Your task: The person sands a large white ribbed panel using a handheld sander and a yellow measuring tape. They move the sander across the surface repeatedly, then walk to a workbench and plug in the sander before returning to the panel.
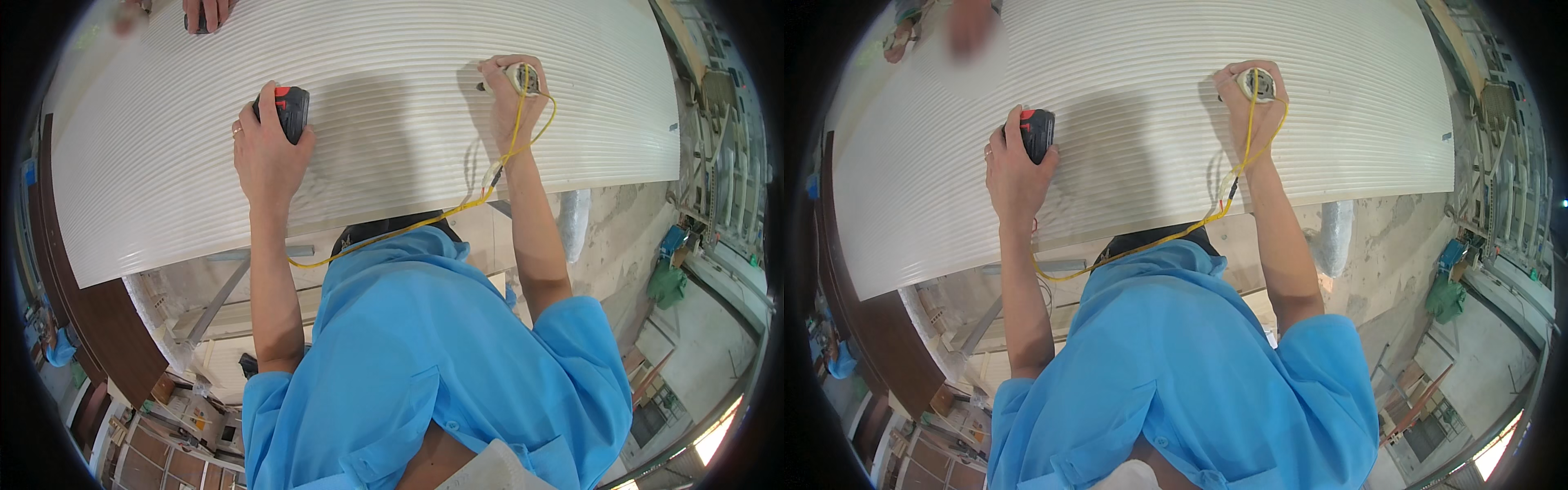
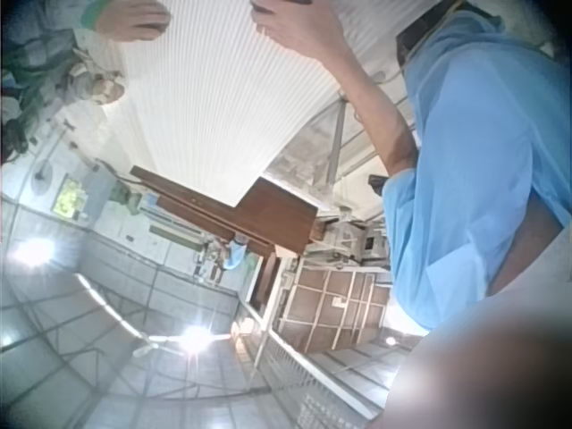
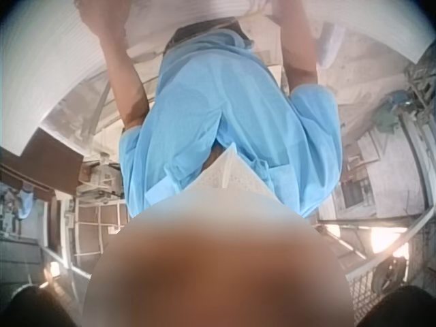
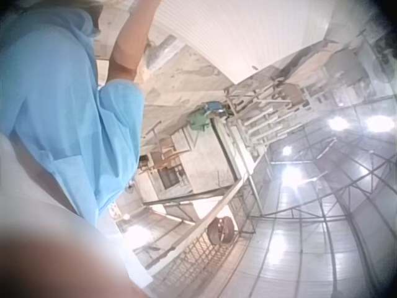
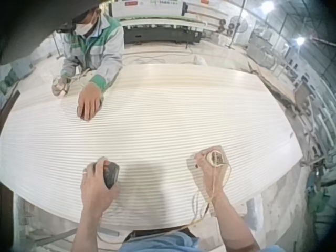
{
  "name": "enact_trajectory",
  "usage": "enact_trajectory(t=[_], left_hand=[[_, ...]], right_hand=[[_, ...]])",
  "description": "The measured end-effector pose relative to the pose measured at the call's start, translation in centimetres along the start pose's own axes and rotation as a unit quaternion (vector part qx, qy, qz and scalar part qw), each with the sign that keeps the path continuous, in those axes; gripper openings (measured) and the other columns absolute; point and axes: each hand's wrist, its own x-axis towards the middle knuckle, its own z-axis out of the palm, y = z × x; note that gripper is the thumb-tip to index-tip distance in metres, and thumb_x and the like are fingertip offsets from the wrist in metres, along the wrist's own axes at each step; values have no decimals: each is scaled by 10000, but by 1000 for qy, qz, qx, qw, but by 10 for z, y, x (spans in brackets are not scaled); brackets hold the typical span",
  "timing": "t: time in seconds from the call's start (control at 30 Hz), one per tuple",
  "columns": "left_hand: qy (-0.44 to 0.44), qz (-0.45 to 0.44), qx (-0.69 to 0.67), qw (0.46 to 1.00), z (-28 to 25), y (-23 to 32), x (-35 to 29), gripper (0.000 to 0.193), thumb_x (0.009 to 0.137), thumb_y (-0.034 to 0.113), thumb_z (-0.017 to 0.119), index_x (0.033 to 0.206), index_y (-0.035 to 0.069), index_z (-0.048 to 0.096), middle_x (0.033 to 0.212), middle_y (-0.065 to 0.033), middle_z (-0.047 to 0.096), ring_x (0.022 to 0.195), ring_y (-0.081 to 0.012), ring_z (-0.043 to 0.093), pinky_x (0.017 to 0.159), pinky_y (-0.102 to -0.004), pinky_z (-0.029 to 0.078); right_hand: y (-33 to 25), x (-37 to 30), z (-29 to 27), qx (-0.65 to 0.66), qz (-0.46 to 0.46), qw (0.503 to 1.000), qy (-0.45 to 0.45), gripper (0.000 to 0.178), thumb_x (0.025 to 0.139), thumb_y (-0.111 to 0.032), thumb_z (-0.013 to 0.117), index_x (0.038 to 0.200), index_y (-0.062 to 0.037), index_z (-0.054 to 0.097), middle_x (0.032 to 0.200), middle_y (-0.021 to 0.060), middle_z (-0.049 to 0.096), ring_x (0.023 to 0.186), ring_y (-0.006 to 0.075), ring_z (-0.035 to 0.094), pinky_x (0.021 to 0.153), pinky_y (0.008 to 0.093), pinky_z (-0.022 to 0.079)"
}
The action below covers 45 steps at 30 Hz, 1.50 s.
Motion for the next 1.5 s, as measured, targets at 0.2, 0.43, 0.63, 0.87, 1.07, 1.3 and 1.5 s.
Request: enact_trajectory(t=[0.2,0.43,0.63,0.87,1.07,1.3,1.5], left_hand=[[4,1,-11,1000,1,0,4,815,790,222,817,1535,198,488,1334,-189,581,1196,-404,596,990,-521,539],[6,6,2,1000,3,1,11,814,792,230,817,1535,193,487,1335,-191,577,1194,-408,595,982,-517,547],[0,6,-6,1000,5,2,17,807,799,236,817,1533,189,485,1333,-191,576,1189,-414,597,981,-512,550],[17,18,6,1000,8,4,25,813,803,237,822,1538,182,479,1323,-192,584,1169,-411,602,975,-514,551],[8,11,-1,1000,9,7,32,812,808,244,823,1540,185,478,1328,-195,586,1179,-411,601,969,-516,550],[4,5,8,1000,9,11,44,801,809,251,820,1533,178,485,1320,-195,590,1177,-414,601,963,-518,551],[4,11,5,1000,11,11,53,787,814,273,801,1530,174,490,1312,-200,590,1177,-415,599,975,-516,545]], right_hand=[[-6,12,-8,20,-85,996,-32,158,927,18,748,1027,-6,629,960,125,734,945,246,748,879,360,594],[2,8,6,13,-26,999,-18,156,933,19,742,1032,-2,624,952,131,737,941,245,747,878,368,596],[-6,19,-1,30,-49,998,-24,155,928,23,742,1026,2,624,948,130,730,937,240,743,887,376,595],[7,19,5,19,-4,1000,-15,159,911,46,734,1022,5,627,958,132,720,934,248,736,897,381,592],[-4,22,2,33,-26,999,-13,172,901,55,736,1016,1,621,945,134,718,922,263,738,905,400,593],[-2,30,5,5,-55,998,-26,175,901,35,753,1005,-9,620,964,131,739,918,242,743,884,367,593],[7,27,12,-9,25,999,-19,180,910,10,770,1006,-8,619,952,135,743,931,236,748,874,362,595]])
